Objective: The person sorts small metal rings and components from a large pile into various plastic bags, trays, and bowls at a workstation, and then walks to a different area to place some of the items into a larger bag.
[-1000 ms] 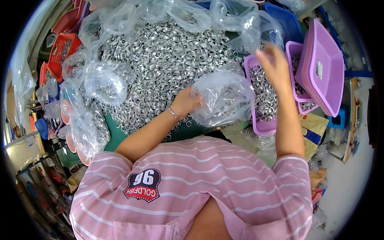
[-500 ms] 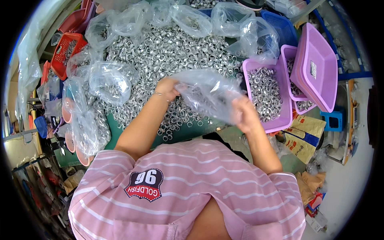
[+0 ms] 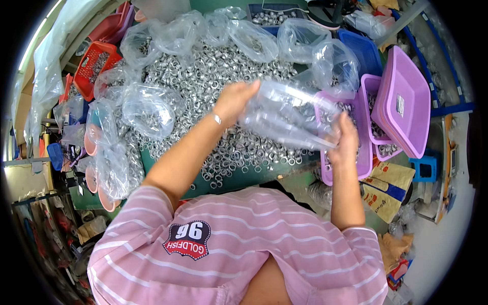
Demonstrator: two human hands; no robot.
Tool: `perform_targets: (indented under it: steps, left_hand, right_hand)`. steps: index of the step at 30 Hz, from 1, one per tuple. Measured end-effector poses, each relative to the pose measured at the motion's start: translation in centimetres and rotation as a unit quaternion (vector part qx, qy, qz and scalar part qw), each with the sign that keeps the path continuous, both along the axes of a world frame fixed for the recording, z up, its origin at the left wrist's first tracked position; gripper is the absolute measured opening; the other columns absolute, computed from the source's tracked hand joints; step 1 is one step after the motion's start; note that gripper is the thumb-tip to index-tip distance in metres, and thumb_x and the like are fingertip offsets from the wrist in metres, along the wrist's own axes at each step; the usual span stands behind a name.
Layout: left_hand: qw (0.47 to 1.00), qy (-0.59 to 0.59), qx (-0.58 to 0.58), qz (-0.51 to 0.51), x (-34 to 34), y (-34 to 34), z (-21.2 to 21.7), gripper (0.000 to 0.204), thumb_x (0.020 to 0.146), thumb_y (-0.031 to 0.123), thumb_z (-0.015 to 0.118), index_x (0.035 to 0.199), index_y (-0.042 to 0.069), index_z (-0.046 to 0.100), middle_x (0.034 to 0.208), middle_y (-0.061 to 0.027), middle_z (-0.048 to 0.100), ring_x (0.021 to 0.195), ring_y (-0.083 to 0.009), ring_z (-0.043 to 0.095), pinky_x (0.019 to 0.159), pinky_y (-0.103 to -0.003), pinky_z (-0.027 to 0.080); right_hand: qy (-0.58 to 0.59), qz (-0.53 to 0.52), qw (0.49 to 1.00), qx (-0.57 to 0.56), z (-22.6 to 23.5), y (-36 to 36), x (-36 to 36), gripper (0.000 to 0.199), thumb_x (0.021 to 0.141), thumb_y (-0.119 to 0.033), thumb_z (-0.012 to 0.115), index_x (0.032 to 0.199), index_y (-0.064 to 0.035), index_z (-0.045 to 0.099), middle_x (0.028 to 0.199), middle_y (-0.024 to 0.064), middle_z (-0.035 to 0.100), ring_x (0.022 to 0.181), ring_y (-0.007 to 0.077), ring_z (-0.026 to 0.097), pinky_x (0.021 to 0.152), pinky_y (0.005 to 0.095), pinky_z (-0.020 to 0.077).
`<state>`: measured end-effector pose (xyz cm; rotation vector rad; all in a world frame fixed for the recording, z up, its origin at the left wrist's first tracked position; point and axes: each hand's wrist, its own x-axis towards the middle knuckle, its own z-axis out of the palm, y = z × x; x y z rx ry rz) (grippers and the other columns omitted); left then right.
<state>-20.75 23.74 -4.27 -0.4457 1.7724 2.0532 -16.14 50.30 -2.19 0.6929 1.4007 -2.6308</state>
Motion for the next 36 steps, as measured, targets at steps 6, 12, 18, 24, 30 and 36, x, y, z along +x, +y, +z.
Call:
perform_targets:
  steps: [6,12,18,24,30,36]
  left_hand:
    - [0.947,0.298,-0.118,-0.022,-9.1,2.0,5.8,0.048,0.078,0.039,0.060,0.103,-0.001,0.052,0.096,-0.0124,0.056,0.082,-0.0183,0.057,0.067,-0.026,0.048]
    - [0.991,0.121,-0.047,0.041,-11.2,-1.2,-0.9,0.065,0.076,0.033,0.063,0.119,-0.007,0.035,0.109,-0.0206,0.047,0.085,-0.0252,0.055,0.063,-0.026,0.050]
    - [0.962,-0.156,0.100,0.203,-13.7,-2.9,-6.9,0.071,0.074,0.032,0.066,0.126,0.000,0.029,0.115,-0.0242,0.043,0.095,-0.0343,0.053,0.072,-0.035,0.051]
    - [0.976,-0.089,0.104,0.168,-18.5,-0.7,-7.2,0.047,0.083,0.014,0.053,0.125,0.005,0.032,0.121,-0.0208,0.039,0.100,-0.0357,0.050,0.071,-0.044,0.053]
    - [0.976,0.049,0.095,0.192,-27.3,-0.8,-0.5,0.031,0.086,0.000,0.029,0.116,-0.002,0.032,0.110,-0.0195,0.045,0.093,-0.0336,0.055,0.066,-0.041,0.056]
    - [0.984,-0.011,0.045,0.173,-28.4,-0.5,1.9,0.036,0.084,-0.002,0.030,0.120,0.000,0.032,0.118,-0.0190,0.040,0.098,-0.0331,0.051,0.067,-0.044,0.056]
  right_hand:
    - [0.155,-0.085,0.984,-0.013,0.6,-0.1,-3.3,0.023,0.091,-0.024,0.042,0.092,-0.0027,0.051,0.074,0.0036,0.051,0.057,0.0118,0.047,0.054,0.0255,0.0416]
    - [0.026,-0.112,0.993,0.015,-7.0,-1.2,-1.9,0.024,0.090,-0.022,0.042,0.099,0.0009,0.045,0.080,0.0083,0.053,0.071,0.0223,0.054,0.067,0.0366,0.0469]
    - [0.018,-0.111,0.991,0.065,-5.0,-0.9,1.5,0.018,0.089,-0.020,0.045,0.096,-0.0032,0.044,0.072,0.0081,0.052,0.065,0.0210,0.055,0.062,0.0352,0.0484]
    - [-0.001,-0.027,0.996,0.080,-5.0,-2.4,4.0,0.019,0.088,-0.019,0.047,0.099,-0.0042,0.042,0.071,0.0058,0.052,0.058,0.0173,0.054,0.056,0.0306,0.0484]
    - [-0.017,-0.052,0.997,0.059,-5.0,-2.3,3.5,0.016,0.088,-0.020,0.047,0.093,-0.0049,0.045,0.070,0.0045,0.052,0.057,0.0140,0.053,0.052,0.0279,0.0465]
    - [-0.027,-0.052,0.996,0.071,-5.1,-2.5,2.9,0.014,0.088,-0.021,0.047,0.091,-0.0066,0.046,0.070,0.0022,0.051,0.058,0.0119,0.051,0.053,0.0271,0.0455]
